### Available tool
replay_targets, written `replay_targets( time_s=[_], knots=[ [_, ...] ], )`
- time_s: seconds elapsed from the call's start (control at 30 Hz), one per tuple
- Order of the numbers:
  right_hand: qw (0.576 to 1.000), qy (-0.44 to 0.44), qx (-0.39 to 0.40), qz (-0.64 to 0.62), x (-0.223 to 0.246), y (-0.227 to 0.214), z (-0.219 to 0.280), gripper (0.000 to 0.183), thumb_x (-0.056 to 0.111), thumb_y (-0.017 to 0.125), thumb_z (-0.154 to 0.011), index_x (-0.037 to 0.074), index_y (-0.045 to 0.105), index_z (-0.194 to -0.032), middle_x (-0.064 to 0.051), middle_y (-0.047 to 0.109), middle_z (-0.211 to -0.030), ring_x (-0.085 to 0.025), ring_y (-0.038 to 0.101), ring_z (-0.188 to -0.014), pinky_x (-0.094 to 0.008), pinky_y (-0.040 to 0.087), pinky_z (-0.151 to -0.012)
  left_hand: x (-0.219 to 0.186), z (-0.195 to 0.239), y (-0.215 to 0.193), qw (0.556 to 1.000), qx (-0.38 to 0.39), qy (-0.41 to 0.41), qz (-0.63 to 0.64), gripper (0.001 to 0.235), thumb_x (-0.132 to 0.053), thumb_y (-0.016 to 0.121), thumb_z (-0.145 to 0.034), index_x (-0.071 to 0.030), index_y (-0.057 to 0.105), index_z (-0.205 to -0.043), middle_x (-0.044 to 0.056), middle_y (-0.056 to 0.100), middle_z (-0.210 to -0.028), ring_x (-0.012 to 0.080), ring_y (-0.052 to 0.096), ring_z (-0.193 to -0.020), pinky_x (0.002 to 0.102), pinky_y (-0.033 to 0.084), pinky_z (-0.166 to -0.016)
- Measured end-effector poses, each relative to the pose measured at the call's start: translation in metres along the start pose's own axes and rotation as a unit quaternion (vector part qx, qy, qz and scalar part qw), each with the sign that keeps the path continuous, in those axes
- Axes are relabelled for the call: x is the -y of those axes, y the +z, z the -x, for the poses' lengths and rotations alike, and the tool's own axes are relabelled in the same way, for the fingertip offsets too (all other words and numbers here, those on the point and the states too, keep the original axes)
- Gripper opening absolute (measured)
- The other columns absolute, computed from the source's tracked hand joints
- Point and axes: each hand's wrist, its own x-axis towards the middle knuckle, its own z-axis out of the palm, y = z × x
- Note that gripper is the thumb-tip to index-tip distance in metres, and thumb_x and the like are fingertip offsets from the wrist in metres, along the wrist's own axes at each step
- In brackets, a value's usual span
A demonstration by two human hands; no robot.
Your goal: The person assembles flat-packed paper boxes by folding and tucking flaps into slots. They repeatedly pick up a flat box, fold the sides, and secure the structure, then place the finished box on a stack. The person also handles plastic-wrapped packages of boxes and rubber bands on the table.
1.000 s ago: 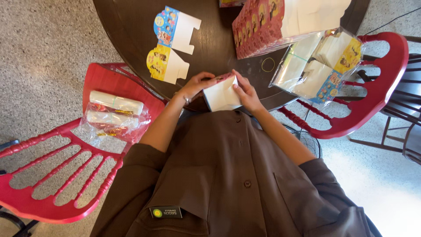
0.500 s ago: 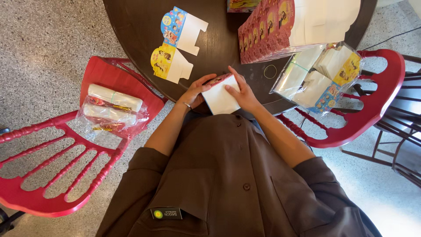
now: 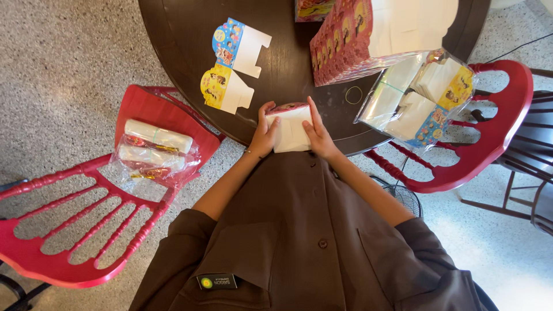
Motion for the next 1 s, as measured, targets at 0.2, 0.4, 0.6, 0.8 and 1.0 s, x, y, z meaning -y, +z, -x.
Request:
replay_targets(
  time_s=[0.2, 0.4, 0.6, 0.8, 1.0],
  knots=[
    [0.998, -0.024, 0.032, -0.051, 0.091, -0.009, -0.002, 0.076, 0.01, 0.053, -0.107, 0.003, 0.008, -0.167, -0.016, 0.015, -0.175, -0.022, 0.014, -0.161, -0.035, 0.014, -0.129, -0.115, -0.013, -0.028, 0.998, -0.011, 0.009, 0.057, 0.046, -0.016, 0.058, -0.105, 0.002, 0.044, -0.145, 0.018, 0.055, -0.142, 0.0251, 0.051, -0.135, 0.038, 0.036, -0.119],
    [0.978, 0.019, 0.047, -0.203, 0.192, -0.038, -0.01, 0.049, 0.004, 0.067, -0.102, -0.003, 0.05, -0.148, -0.012, 0.064, -0.133, -0.017, 0.061, -0.123, -0.034, 0.048, -0.107, -0.252, -0.045, -0.033, 0.958, -0.016, 0.161, 0.238, 0.057, -0.033, 0.061, -0.106, 0.003, 0.044, -0.147, 0.019, 0.052, -0.153, 0.0274, 0.048, -0.144, 0.042, 0.033, -0.128],
    [0.982, -0.169, -0.06, 0.062, 0.311, -0.128, -0.02, 0.015, 0.001, 0.064, -0.104, 0.001, 0.065, -0.119, -0.007, 0.07, -0.111, -0.013, 0.068, -0.103, -0.029, 0.057, -0.094, -0.334, -0.114, -0.025, 0.936, 0.059, 0.306, 0.163, 0.078, -0.057, 0.049, -0.107, -0.007, 0.025, -0.163, 0.014, 0.03, -0.172, 0.0269, 0.03, -0.162, 0.043, 0.024, -0.134],
    [0.76, -0.375, -0.145, 0.511, 0.413, -0.171, -0.098, 0.015, 0.01, 0.07, -0.105, 0.007, 0.069, -0.12, -0.014, 0.074, -0.105, -0.032, 0.068, -0.098, -0.041, 0.054, -0.085, -0.352, -0.225, -0.017, 0.932, -0.01, 0.359, 0.059, 0.073, -0.057, 0.043, -0.11, -0.004, 0.033, -0.16, 0.014, 0.038, -0.168, 0.0313, 0.041, -0.154, 0.045, 0.027, -0.132],
    [0.732, -0.348, -0.046, 0.584, 0.413, -0.177, -0.154, 0.02, 0.018, 0.066, -0.096, 0.012, 0.071, -0.114, -0.011, 0.073, -0.089, -0.035, 0.066, -0.09, -0.05, 0.052, -0.082, -0.321, -0.295, 0.016, 0.951, -0.017, 0.304, 0.059, 0.066, -0.046, 0.044, -0.111, -0.002, 0.03, -0.158, 0.018, 0.035, -0.163, 0.0314, 0.033, -0.153, 0.042, 0.023, -0.126]
  ],
)
